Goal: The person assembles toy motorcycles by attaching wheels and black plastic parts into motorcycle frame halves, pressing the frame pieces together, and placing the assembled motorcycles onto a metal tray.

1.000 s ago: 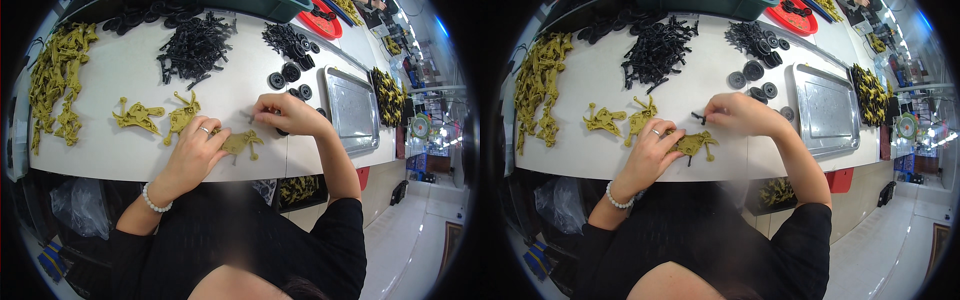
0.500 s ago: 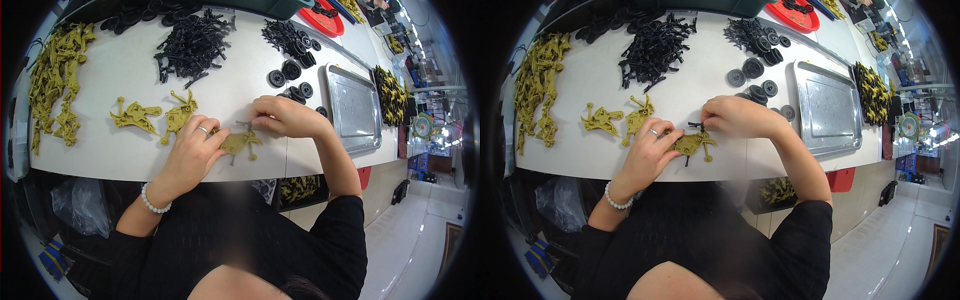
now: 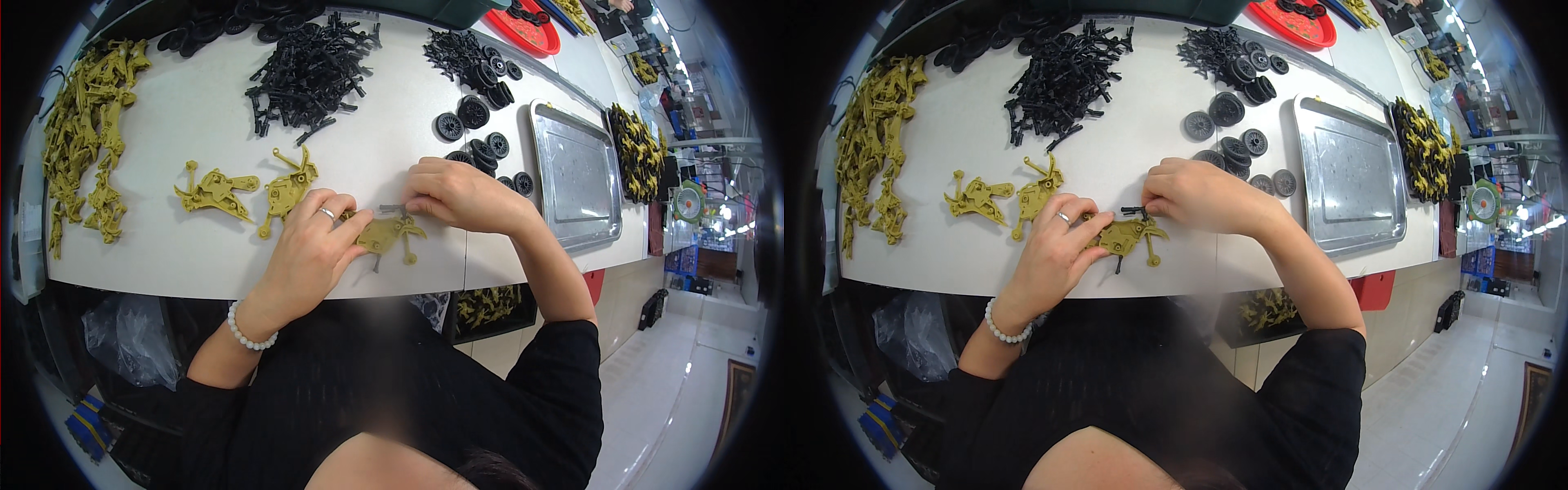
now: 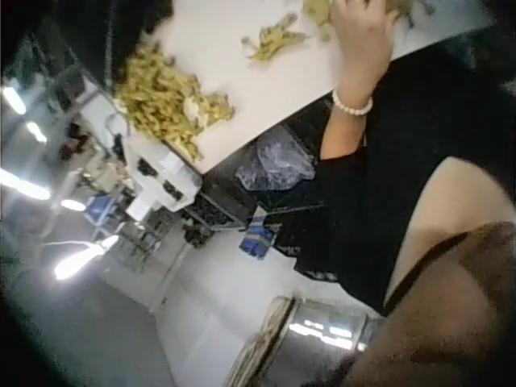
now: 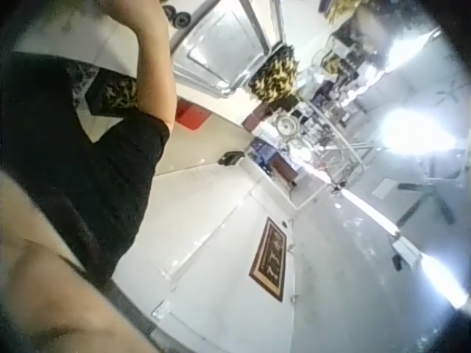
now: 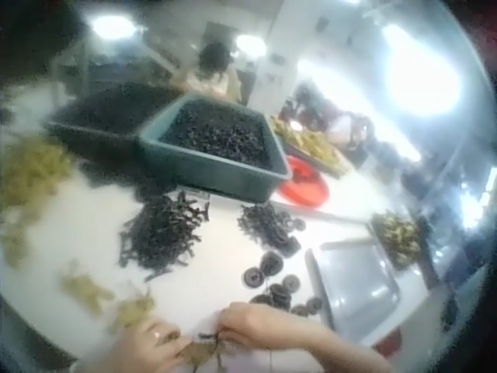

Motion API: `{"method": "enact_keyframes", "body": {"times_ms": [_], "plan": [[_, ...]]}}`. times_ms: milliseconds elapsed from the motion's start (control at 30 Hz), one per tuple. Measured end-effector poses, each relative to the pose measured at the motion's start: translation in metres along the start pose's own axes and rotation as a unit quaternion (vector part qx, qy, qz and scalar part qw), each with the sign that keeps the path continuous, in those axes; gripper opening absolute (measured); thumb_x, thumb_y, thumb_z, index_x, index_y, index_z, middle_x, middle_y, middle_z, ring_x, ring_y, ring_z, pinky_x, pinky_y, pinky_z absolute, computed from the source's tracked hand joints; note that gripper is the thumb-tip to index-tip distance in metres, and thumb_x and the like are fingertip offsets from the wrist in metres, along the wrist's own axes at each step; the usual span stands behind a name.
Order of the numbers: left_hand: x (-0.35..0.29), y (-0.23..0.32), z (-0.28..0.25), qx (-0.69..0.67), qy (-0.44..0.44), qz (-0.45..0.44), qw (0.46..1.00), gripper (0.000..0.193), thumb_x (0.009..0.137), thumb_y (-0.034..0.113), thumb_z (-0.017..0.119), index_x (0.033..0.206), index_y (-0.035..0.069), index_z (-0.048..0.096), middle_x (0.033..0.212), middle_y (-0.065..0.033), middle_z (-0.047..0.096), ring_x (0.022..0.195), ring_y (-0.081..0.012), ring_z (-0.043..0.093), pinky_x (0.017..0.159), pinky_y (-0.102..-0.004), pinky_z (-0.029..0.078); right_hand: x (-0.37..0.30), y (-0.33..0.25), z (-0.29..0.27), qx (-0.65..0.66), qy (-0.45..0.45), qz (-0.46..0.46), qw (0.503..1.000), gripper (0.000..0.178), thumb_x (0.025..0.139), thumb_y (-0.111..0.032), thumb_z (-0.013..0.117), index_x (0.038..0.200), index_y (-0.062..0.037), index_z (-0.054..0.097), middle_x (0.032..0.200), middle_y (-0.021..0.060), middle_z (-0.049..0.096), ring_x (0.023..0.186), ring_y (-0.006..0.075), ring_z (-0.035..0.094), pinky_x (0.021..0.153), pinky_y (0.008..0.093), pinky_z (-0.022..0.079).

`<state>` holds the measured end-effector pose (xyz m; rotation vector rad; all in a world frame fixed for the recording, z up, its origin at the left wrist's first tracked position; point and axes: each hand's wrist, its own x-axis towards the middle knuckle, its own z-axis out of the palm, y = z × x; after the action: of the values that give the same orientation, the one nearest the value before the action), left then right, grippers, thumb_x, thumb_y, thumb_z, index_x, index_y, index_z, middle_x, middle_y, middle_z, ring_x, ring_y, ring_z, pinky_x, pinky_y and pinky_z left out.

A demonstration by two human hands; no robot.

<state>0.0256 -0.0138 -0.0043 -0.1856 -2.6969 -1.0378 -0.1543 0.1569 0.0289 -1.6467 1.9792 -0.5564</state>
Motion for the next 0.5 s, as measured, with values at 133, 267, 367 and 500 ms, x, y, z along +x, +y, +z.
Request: {"method": "enact_keyframes", "body": {"times_ms": [133,267,367,500], "plan": [[0.0,0.0,0.0,-0.011,-0.002,-0.003,1.0,0.04,0.07,0.009,0.074,0.109,0.001,0.063,0.104,-0.0097,0.056,0.104,-0.03,0.05,0.088,-0.04,0.042,-0.004,0.003,0.002,0.06,0.009,0.016,0.998,0.015,0.084,-0.015,0.067,0.086,-0.0005,0.063,0.081,0.0095,0.059,0.081,0.0264,0.056,0.072,0.0365,0.047],[0.0,-0.001,0.0,-0.004,-0.001,-0.003,1.0,0.04,0.07,0.008,0.075,0.108,0.001,0.064,0.105,-0.0098,0.056,0.103,-0.0299,0.05,0.088,-0.0399,0.042,0.001,-0.007,-0.005,0.086,-0.002,0.065,0.994,0.018,0.08,-0.017,0.071,0.085,-0.0005,0.064,0.081,0.0088,0.06,0.081,0.0254,0.056,0.071,0.0354,0.046],[0.001,0.0,0.0,0.003,0.004,0.008,1.0,0.041,0.069,0.007,0.075,0.108,0.0,0.063,0.105,-0.01,0.056,0.103,-0.0299,0.05,0.088,-0.0398,0.043,0.004,-0.008,-0.003,0.088,-0.018,0.102,0.991,0.021,0.077,-0.018,0.074,0.083,-0.0003,0.064,0.08,0.0085,0.06,0.08,0.0249,0.056,0.071,0.0348,0.046],[0.002,0.0,-0.001,0.015,-0.001,0.019,1.0,0.041,0.07,0.008,0.075,0.108,0.001,0.061,0.105,-0.011,0.056,0.103,-0.0283,0.05,0.086,-0.0392,0.044,0.003,-0.009,-0.003,0.026,0.002,0.08,0.996,0.02,0.077,-0.016,0.074,0.083,0.0002,0.064,0.078,0.0086,0.059,0.08,0.0244,0.056,0.071,0.0344,0.046]]}}
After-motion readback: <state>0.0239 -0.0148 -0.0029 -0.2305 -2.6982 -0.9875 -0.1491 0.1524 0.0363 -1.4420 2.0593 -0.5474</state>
